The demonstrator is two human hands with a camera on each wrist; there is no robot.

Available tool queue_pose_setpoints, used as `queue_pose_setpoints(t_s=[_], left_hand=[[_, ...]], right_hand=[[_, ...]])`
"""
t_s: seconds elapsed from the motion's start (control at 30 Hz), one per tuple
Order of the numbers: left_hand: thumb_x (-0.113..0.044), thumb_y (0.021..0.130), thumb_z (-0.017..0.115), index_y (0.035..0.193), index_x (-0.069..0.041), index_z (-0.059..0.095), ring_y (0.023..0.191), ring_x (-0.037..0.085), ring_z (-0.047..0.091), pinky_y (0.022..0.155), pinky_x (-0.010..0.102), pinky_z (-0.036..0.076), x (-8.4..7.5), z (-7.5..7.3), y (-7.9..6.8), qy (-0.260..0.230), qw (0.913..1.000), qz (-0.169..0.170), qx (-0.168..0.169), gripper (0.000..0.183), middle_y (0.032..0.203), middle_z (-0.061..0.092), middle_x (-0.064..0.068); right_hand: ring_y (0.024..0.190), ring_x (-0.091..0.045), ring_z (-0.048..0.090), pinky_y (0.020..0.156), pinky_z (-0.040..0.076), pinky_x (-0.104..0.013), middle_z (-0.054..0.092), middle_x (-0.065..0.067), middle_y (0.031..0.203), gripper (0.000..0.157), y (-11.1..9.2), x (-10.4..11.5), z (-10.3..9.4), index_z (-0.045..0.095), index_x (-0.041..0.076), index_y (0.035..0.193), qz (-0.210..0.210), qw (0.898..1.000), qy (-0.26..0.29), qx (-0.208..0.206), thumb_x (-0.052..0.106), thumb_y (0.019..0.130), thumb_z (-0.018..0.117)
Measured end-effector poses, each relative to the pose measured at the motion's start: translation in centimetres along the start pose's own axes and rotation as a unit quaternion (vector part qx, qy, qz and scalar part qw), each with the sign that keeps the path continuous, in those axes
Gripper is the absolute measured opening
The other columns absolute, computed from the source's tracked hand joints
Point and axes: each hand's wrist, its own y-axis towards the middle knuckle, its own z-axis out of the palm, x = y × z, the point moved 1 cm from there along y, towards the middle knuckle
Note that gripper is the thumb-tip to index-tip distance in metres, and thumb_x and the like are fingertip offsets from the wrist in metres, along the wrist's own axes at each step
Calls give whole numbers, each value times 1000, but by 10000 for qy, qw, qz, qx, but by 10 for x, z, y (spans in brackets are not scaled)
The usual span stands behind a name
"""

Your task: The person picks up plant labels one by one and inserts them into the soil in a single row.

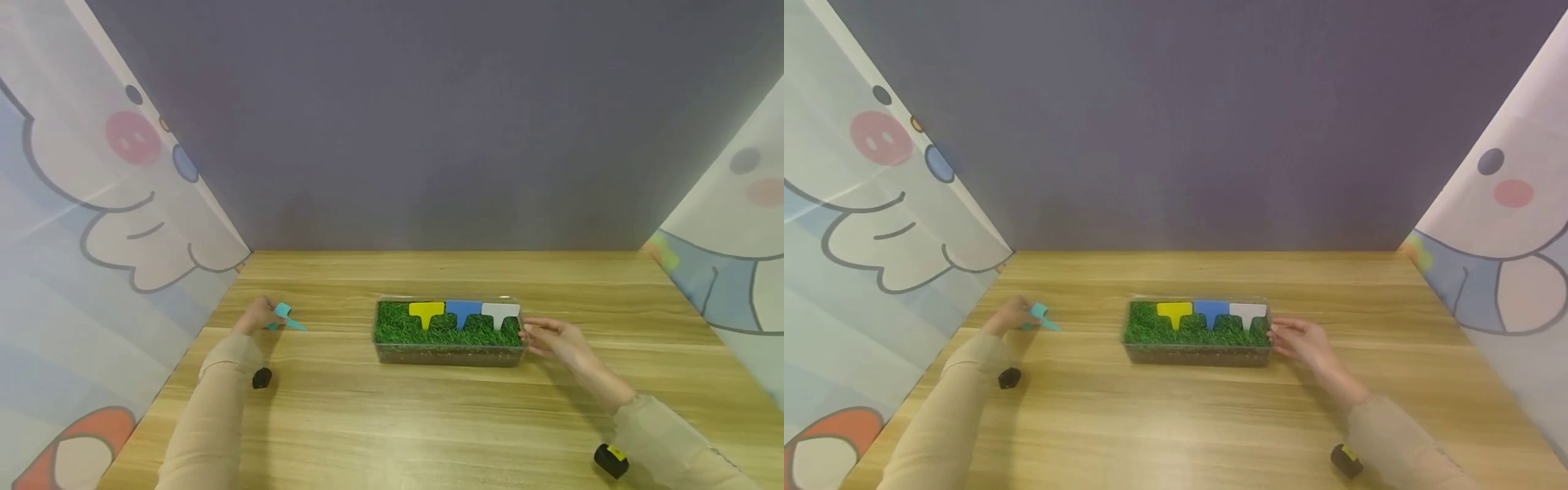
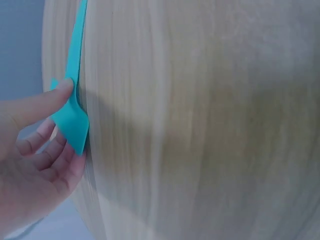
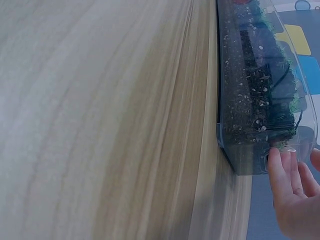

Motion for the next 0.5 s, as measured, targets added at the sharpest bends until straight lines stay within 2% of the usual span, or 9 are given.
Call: queue_pose_setpoints(t_s=[0.13, 0.2, 0.37, 0.5], left_hand=[[-4, 80, 61, 111, 21, 40, 90, 33, 53, 75, 36, 49, 9, -3, -2, -325, 9993, 200, 29, 46, 111, 44, 35], [-8, 81, 61, 113, 20, 42, 89, 30, 54, 75, 35, 49, 15, -7, -1, -419, 9988, 262, 29, 46, 112, 46, 33], [-12, 85, 58, 115, 16, 45, 85, 19, 54, 76, 33, 48, 24, -14, 0, -731, 9966, 342, 192, 43, 109, 51, 25], [-18, 87, 56, 118, 14, 43, 89, 17, 54, 83, 37, 46, 23, -16, -2, -909, 9947, 296, 371, 46, 108, 53, 19]], right_hand=[[88, -6, 60, 79, 48, -26, 62, -6, 104, 65, -14, 19, 11, 40, -7, 127, -47, 9998, -185, 18, 33, 81, 63], [89, -6, 60, 80, 48, -27, 60, -12, 108, 61, -20, 28, 16, 35, -11, 128, -65, 9996, -291, 24, 26, 86, 58], [90, -6, 59, 82, 47, -28, 56, -18, 113, 55, -25, 37, 20, 31, -12, 129, 34, 9992, -399, -37, 20, 90, 52], [89, -5, 59, 81, 47, -26, 58, -15, 111, 55, -24, 35, 19, 31, -12, 129, 32, 9992, -388, -50, 20, 90, 53]])
